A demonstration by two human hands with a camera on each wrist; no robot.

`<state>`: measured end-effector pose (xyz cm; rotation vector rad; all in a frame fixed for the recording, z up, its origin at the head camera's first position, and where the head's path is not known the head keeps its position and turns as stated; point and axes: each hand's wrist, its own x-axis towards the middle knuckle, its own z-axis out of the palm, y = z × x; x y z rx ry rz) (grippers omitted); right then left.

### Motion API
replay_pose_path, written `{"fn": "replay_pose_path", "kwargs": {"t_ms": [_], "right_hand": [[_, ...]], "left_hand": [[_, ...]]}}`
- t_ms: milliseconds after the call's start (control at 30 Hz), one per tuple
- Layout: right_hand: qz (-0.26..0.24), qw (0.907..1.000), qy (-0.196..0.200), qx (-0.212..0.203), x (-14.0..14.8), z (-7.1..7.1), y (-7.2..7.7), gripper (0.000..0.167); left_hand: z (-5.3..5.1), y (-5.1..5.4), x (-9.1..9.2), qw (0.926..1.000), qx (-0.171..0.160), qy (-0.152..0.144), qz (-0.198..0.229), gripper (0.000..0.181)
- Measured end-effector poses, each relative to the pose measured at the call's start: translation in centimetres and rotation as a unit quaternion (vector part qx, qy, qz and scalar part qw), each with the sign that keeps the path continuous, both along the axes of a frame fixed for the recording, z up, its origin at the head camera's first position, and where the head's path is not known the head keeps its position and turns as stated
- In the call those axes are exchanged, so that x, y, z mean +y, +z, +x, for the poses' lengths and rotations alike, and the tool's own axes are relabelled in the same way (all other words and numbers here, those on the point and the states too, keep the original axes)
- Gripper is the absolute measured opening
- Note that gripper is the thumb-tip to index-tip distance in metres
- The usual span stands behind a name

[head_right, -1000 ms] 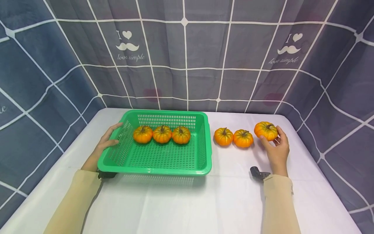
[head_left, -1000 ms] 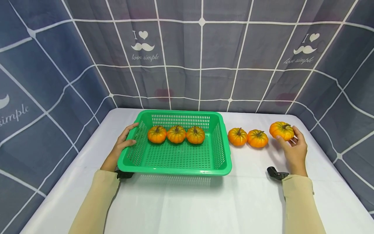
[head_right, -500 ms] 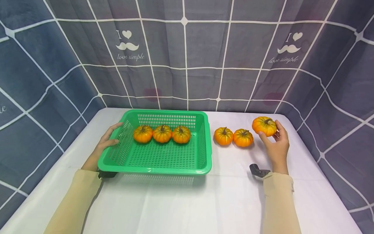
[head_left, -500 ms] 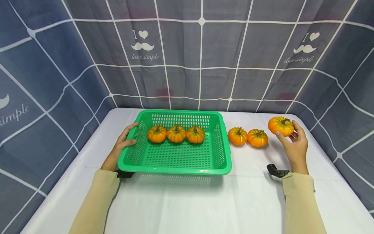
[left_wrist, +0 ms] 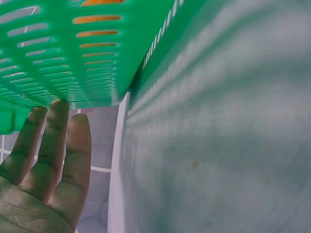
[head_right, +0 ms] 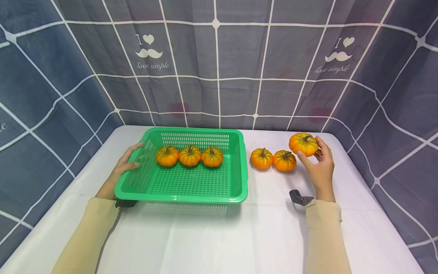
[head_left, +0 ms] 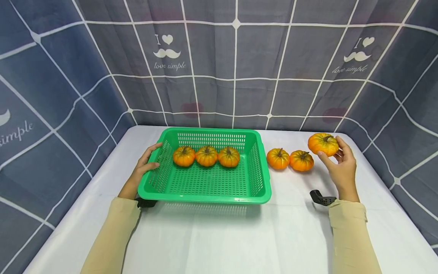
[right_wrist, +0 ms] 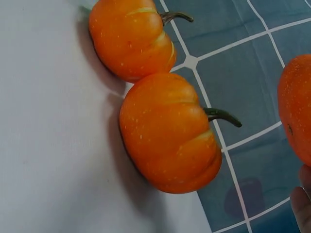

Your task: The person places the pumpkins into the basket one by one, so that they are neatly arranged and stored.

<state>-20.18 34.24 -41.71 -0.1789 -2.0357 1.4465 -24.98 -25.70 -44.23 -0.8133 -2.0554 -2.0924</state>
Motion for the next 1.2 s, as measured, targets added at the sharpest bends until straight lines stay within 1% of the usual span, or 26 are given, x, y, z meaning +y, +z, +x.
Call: {"fn": "replay_pose_path", "kwargs": {"t_ms": [133, 267, 400, 567, 633, 767, 900, 1067, 1200], "right_hand": [[0.012, 0.9998, 0.017, -0.008, -0.4, 0.0, 0.4, 0.076], [0.02, 0.9989, 0.04, -0.016, -0.9, 0.0, 0.7, 0.076], [0.044, 0.9968, 0.062, -0.024, -1.3, 0.0, 1.2, 0.077], [0.085, 0.9929, 0.079, -0.029, -1.8, 0.1, 1.7, 0.078], [0.095, 0.9916, 0.085, -0.025, -2.1, 0.2, 1.9, 0.078], [0.111, 0.9885, 0.103, -0.011, -2.7, 0.2, 2.2, 0.08], [0.122, 0.985, 0.122, -0.001, -3.2, 0.2, 2.5, 0.081], [0.127, 0.9821, 0.139, 0.005, -3.8, 0.3, 2.7, 0.08], [0.137, 0.9792, 0.15, -0.002, -4.3, 0.5, 2.9, 0.079]], "left_hand": [[0.0, 0.0, 0.0, 1.0, -0.006, -0.003, 0.004, 0.071], [-0.2, -0.2, -0.1, 0.9999, 0.009, -0.008, 0.007, 0.072], [-0.3, -0.3, -0.1, 0.9998, 0.01, -0.013, 0.011, 0.073], [-0.3, -0.3, -0.2, 0.9999, 0.015, 0.001, -0.004, 0.071], [-0.3, -0.3, -0.2, 0.9998, 0.019, 0.006, -0.009, 0.071], [-0.2, -0.2, -0.1, 1.0, 0.005, 0.002, -0.002, 0.071], [-0.1, -0.2, -0.1, 1.0, -0.007, 0.005, -0.002, 0.071], [0.0, 0.0, -0.1, 1.0, -0.003, 0.008, -0.005, 0.07], [0.0, -0.1, 0.0, 0.9999, 0.008, -0.004, 0.005, 0.071]]}}
